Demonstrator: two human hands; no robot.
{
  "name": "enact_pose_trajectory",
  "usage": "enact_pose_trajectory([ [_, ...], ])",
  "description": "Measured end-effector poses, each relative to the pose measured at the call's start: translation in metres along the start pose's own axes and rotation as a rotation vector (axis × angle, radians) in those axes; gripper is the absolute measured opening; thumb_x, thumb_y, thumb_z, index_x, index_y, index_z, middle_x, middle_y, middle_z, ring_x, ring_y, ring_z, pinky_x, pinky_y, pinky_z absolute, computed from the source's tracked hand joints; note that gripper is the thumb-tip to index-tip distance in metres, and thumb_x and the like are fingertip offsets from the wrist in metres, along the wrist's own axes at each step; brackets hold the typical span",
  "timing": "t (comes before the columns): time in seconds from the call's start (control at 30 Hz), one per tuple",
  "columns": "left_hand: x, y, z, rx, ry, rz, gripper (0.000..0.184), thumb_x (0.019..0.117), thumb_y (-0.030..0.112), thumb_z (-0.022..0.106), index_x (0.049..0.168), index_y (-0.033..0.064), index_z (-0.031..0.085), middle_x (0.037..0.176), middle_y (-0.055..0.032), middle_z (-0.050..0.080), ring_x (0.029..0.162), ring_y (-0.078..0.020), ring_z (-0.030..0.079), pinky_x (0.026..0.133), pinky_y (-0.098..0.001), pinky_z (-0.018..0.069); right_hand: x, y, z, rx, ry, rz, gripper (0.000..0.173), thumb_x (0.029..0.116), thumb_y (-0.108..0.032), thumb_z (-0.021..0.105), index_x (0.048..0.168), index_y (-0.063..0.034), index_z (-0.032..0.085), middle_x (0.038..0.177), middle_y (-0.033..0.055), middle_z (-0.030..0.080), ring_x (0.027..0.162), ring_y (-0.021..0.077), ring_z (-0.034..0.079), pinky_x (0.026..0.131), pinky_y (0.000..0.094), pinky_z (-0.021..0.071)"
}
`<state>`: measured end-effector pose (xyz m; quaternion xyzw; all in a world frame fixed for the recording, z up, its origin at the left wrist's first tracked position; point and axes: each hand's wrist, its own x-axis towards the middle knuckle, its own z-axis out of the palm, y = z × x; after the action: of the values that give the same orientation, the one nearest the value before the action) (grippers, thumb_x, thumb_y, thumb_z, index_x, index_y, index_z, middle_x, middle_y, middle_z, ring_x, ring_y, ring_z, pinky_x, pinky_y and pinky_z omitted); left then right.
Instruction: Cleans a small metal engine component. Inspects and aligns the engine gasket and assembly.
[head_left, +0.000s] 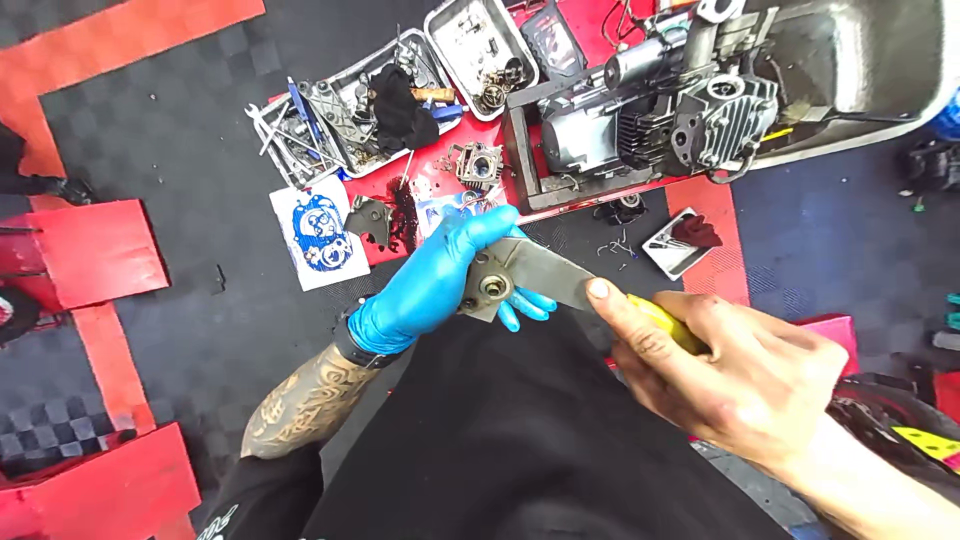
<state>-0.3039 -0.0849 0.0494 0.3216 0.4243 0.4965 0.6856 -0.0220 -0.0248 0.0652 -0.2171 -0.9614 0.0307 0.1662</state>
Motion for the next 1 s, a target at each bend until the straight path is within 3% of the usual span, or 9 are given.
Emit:
enact_pose_trajectory([
  [0.07,-0.001,-0.003,0.007,-0.08,0.021,0.023,0.06,0.1116,0.036,0.015,0.1,0.0014,0.063,0.087,-0.0212,0.074,0.072,-0.0292,0.076,0.062,-0.0419,0.0658,-0.001,-0.003,0.002,-0.014,0.023,0.008,0.05,0.1039,-0.029,0.052,0.154,-0.0278,0.048,0.086,0.0152,0.061,0.062,0.0308,0.055,0.049,0.0405,0.0355],
  [0.2,-0.004,-0.004,0.011,-0.094,0.039,-0.032,0.08,0.1087,0.055,0.006,0.104,0.0012,0.065,0.088,-0.0205,0.074,0.075,-0.0299,0.076,0.064,-0.0431,0.0665,-0.004,-0.002,0.002,-0.028,0.022,-0.006,0.051,0.1037,-0.029,0.053,0.154,-0.0267,0.048,0.086,0.0151,0.06,0.059,0.0299,0.052,0.048,0.0401,0.0342],
  [0.3,-0.007,-0.006,0.011,-0.092,-0.023,-0.052,0.089,0.1036,0.065,0.0,0.103,0.0028,0.064,0.085,-0.0186,0.075,0.072,-0.0268,0.077,0.06,-0.0372,0.0657,-0.006,-0.006,-0.003,-0.064,-0.013,-0.035,0.053,0.1042,-0.028,0.052,0.156,-0.0244,0.045,0.087,0.0154,0.058,0.058,0.0301,0.05,0.048,0.0402,0.0327],
  [0.47,-0.014,-0.019,0.02,-0.183,-0.02,-0.023,0.096,0.0976,0.077,0.003,0.104,0.0041,0.065,0.083,-0.0185,0.075,0.068,-0.0257,0.076,0.057,-0.0346,0.064,-0.007,-0.013,-0.013,-0.107,-0.063,-0.049,0.049,0.1058,-0.026,0.049,0.155,-0.0194,0.046,0.085,0.0153,0.056,0.056,0.0296,0.047,0.047,0.0401,0.0304],
  [0.6,-0.016,-0.035,0.018,-0.215,-0.068,-0.097,0.095,0.0951,0.08,0.005,0.105,0.0061,0.063,0.082,-0.0145,0.076,0.066,-0.0214,0.075,0.054,-0.0302,0.0617,-0.008,-0.013,-0.018,-0.113,-0.143,-0.076,0.048,0.1054,-0.023,0.048,0.154,-0.0179,0.048,0.085,0.015,0.056,0.056,0.03,0.048,0.046,0.0401,0.0302],
  [1.0,-0.019,-0.056,0.009,-0.302,-0.205,-0.303,0.099,0.0954,0.076,-0.006,0.098,0.0058,0.064,0.079,-0.0109,0.074,0.067,-0.0204,0.075,0.055,-0.0322,0.0626,-0.001,0.011,-0.015,-0.023,-0.285,-0.228,0.048,0.1071,-0.018,0.043,0.155,-0.0177,0.045,0.085,0.0162,0.056,0.055,0.031,0.048,0.046,0.0416,0.0316],
])
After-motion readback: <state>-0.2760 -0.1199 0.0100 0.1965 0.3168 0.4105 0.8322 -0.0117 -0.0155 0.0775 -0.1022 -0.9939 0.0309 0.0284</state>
